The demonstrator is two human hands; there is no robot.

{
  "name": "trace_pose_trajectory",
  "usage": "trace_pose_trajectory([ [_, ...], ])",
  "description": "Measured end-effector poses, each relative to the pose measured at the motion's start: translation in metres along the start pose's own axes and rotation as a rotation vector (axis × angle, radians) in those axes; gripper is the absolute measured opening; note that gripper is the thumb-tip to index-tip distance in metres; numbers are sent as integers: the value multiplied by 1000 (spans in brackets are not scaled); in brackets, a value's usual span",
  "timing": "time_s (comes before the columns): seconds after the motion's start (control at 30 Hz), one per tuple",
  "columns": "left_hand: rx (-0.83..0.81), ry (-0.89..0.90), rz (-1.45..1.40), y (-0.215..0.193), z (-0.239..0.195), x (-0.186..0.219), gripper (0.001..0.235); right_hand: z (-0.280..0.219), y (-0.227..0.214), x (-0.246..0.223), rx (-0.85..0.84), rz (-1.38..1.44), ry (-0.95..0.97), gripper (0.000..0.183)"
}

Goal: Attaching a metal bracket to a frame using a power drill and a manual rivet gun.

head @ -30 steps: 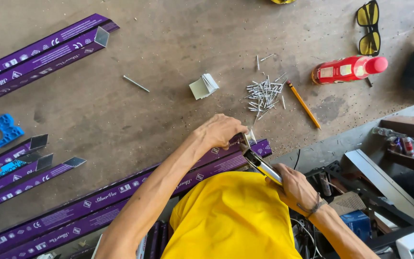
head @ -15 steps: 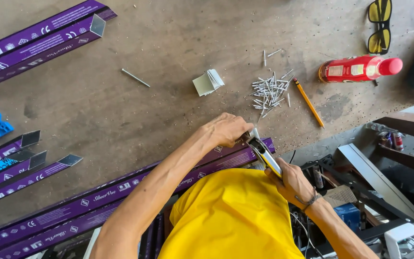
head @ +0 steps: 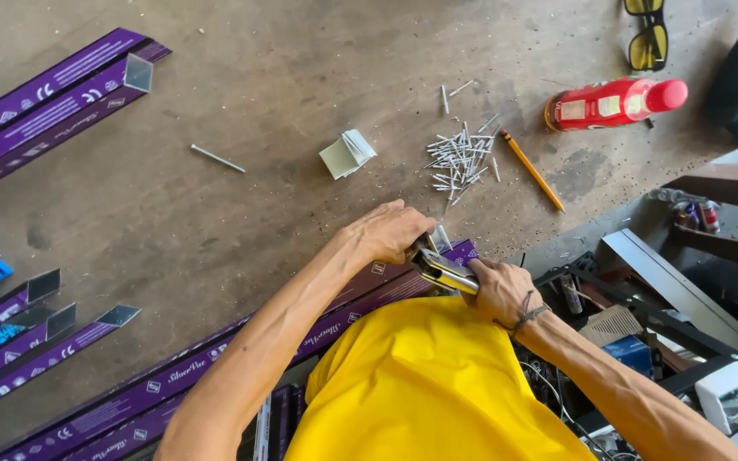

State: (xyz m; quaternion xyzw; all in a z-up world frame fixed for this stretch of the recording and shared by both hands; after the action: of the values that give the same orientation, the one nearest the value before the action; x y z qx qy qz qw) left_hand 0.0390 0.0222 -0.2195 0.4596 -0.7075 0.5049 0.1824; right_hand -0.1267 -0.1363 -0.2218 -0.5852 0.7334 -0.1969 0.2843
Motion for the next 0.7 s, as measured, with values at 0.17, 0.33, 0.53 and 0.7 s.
trace_pose_trajectory([
  [0.17,-4,19,-27,-2,-6,2,48,-30,-47,-30,-68,-103,-20,45],
  [0.33,0,43,-14,-2,-7,0,48,-44,-46,-33,-191,-87,-26,54],
  [0.53,-20,33,-30,6,-5,-4,49,-35,-24,-25,-290,109,92,70],
  [0.7,0,41,4,7,-4,-6,51,-18,-17,-16,-117,192,-50,61],
])
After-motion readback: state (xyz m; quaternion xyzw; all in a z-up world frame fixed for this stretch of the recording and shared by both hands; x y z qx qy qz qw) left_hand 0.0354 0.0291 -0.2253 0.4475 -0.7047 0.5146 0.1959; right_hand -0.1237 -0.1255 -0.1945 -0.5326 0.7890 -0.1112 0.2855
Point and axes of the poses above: each hand's wrist, its own z-axis towards the middle knuckle, its own y-axis out of the palm, x = y × z, the point moved 6 cm from there along z, towards the middle knuckle, and after that the axes turned 5 degrees about -y, right-handed, at the moved point
